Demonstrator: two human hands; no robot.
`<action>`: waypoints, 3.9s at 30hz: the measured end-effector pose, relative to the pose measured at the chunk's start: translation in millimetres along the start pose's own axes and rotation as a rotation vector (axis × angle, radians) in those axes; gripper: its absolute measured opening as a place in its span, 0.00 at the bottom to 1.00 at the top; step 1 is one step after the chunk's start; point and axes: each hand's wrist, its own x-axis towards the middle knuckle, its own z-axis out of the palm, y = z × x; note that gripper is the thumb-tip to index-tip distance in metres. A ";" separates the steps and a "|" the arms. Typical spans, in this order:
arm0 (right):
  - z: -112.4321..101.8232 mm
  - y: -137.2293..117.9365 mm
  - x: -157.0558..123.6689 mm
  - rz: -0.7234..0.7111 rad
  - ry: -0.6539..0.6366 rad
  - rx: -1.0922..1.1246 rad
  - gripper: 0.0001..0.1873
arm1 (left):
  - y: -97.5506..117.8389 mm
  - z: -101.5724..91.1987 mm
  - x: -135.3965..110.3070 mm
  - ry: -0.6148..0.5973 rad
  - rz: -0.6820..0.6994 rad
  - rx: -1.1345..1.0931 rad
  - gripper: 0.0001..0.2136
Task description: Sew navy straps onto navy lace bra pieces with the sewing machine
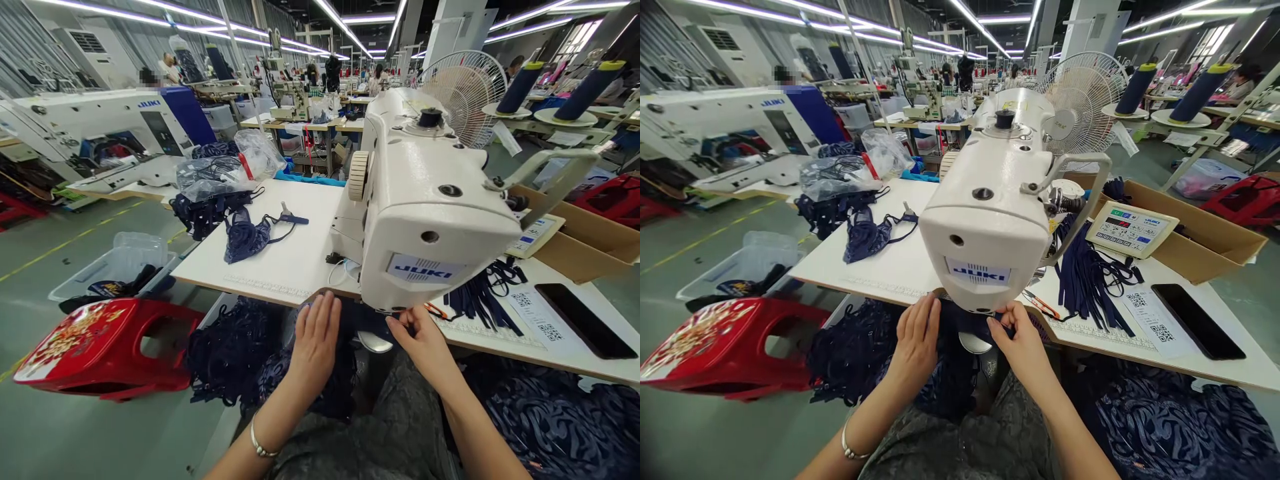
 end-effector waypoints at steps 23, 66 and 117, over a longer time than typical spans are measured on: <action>-15.1 4.4 -1.6 -0.210 -0.073 -0.185 0.12 | 15.1 -19.1 14.6 -0.249 0.309 -0.124 0.30; -14.2 -0.7 5.2 -0.404 -0.025 -0.457 0.13 | 25.7 -19.3 13.1 -0.218 0.202 -0.125 0.28; -32.3 -12.6 -52.4 0.087 -0.369 0.092 0.07 | 45.4 -35.8 -6.8 -0.107 0.548 -0.572 0.26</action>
